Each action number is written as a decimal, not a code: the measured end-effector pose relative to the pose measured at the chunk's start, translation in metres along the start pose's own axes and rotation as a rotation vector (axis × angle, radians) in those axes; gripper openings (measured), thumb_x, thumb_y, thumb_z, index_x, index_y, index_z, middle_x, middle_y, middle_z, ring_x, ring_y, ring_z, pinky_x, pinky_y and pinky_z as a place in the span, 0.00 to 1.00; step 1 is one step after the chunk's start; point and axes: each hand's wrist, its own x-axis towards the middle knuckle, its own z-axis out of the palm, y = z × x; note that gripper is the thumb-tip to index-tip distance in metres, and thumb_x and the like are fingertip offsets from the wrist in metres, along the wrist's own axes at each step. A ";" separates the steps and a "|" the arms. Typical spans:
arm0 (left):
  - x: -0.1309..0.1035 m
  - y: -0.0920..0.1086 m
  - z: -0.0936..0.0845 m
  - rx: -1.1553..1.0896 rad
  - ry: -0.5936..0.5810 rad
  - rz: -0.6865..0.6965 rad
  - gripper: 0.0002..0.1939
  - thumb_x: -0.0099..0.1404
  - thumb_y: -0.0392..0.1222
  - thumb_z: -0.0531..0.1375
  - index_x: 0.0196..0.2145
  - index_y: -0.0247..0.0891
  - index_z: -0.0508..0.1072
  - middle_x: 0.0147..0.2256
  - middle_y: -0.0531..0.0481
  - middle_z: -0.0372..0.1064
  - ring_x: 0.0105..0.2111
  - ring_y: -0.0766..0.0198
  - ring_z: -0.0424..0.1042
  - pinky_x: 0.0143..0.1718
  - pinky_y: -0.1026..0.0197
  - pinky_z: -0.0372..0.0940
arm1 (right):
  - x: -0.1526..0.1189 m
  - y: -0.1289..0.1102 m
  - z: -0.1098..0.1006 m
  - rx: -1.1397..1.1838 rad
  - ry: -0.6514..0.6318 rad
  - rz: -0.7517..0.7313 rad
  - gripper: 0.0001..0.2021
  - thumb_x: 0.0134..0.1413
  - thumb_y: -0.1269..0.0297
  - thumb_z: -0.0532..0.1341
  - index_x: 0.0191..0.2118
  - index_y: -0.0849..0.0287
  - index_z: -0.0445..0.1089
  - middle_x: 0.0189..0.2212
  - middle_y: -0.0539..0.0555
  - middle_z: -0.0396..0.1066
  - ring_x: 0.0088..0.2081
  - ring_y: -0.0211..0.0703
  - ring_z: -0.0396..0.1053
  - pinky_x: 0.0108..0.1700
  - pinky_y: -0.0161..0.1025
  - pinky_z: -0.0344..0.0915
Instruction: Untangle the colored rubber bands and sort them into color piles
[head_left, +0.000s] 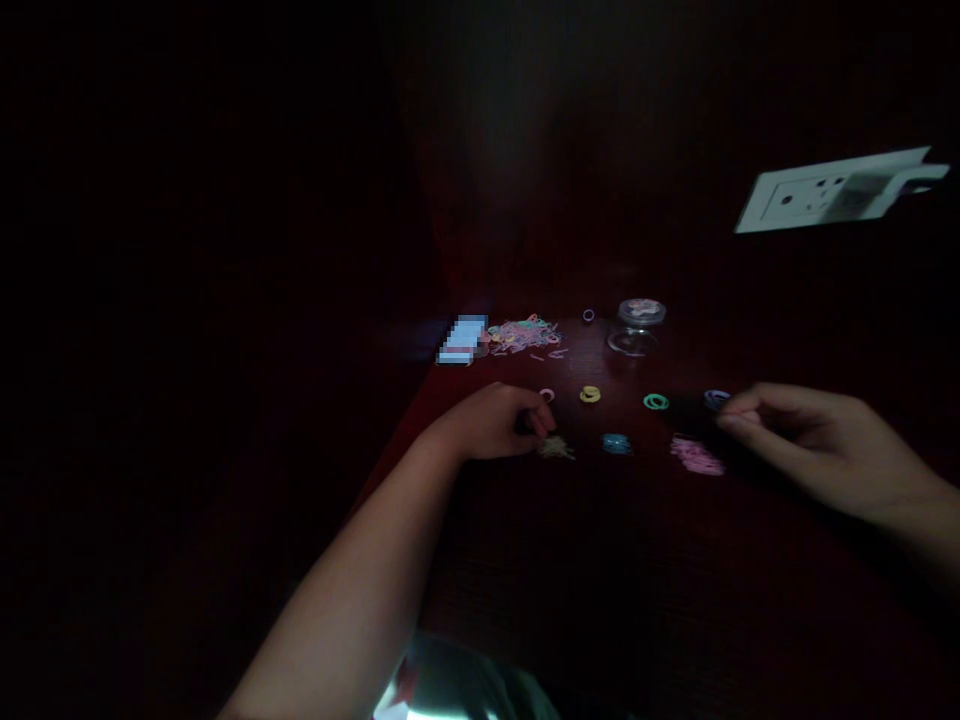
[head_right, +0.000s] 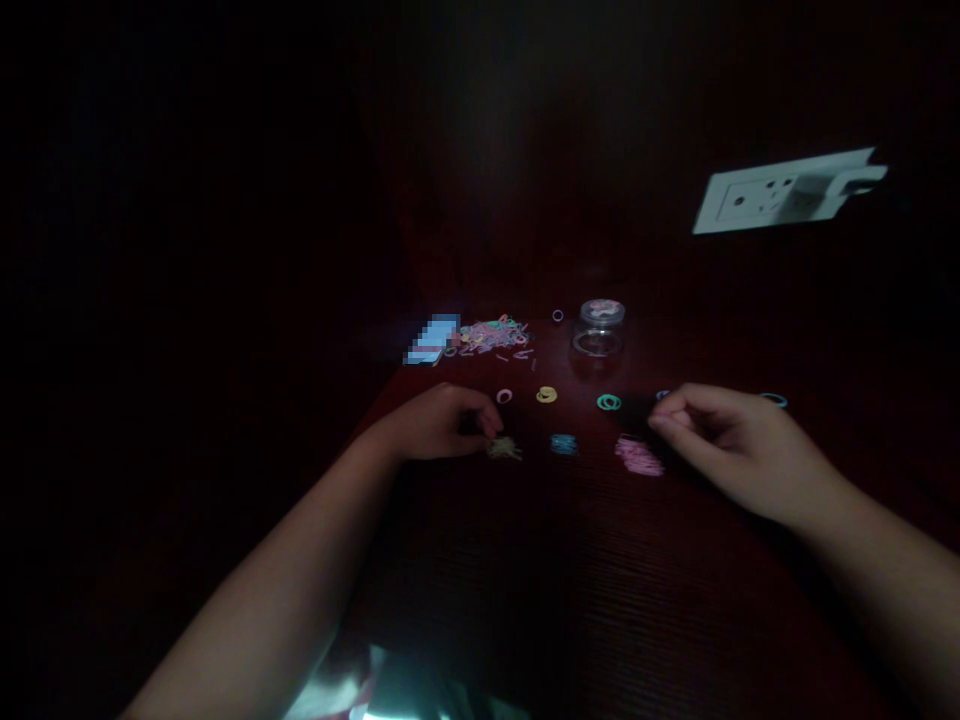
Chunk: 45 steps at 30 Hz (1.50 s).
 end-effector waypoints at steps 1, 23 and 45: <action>0.000 0.000 0.000 -0.002 -0.002 -0.003 0.11 0.56 0.29 0.63 0.38 0.35 0.76 0.36 0.49 0.78 0.35 0.66 0.76 0.39 0.63 0.69 | 0.000 0.001 0.000 0.000 0.001 -0.004 0.21 0.55 0.43 0.62 0.31 0.60 0.72 0.23 0.53 0.69 0.24 0.39 0.64 0.26 0.35 0.62; 0.011 -0.036 0.003 0.229 0.410 -0.131 0.14 0.63 0.30 0.54 0.44 0.37 0.75 0.44 0.46 0.75 0.44 0.61 0.73 0.49 0.57 0.68 | 0.000 0.001 0.000 0.017 -0.035 0.000 0.18 0.59 0.47 0.60 0.31 0.60 0.71 0.24 0.51 0.66 0.26 0.39 0.63 0.28 0.35 0.60; 0.068 -0.072 0.008 0.418 0.429 -0.211 0.15 0.63 0.35 0.57 0.45 0.41 0.78 0.49 0.48 0.75 0.53 0.54 0.69 0.60 0.51 0.61 | 0.000 -0.003 0.002 0.014 -0.014 -0.073 0.15 0.61 0.53 0.59 0.28 0.59 0.68 0.21 0.47 0.59 0.24 0.37 0.57 0.26 0.34 0.58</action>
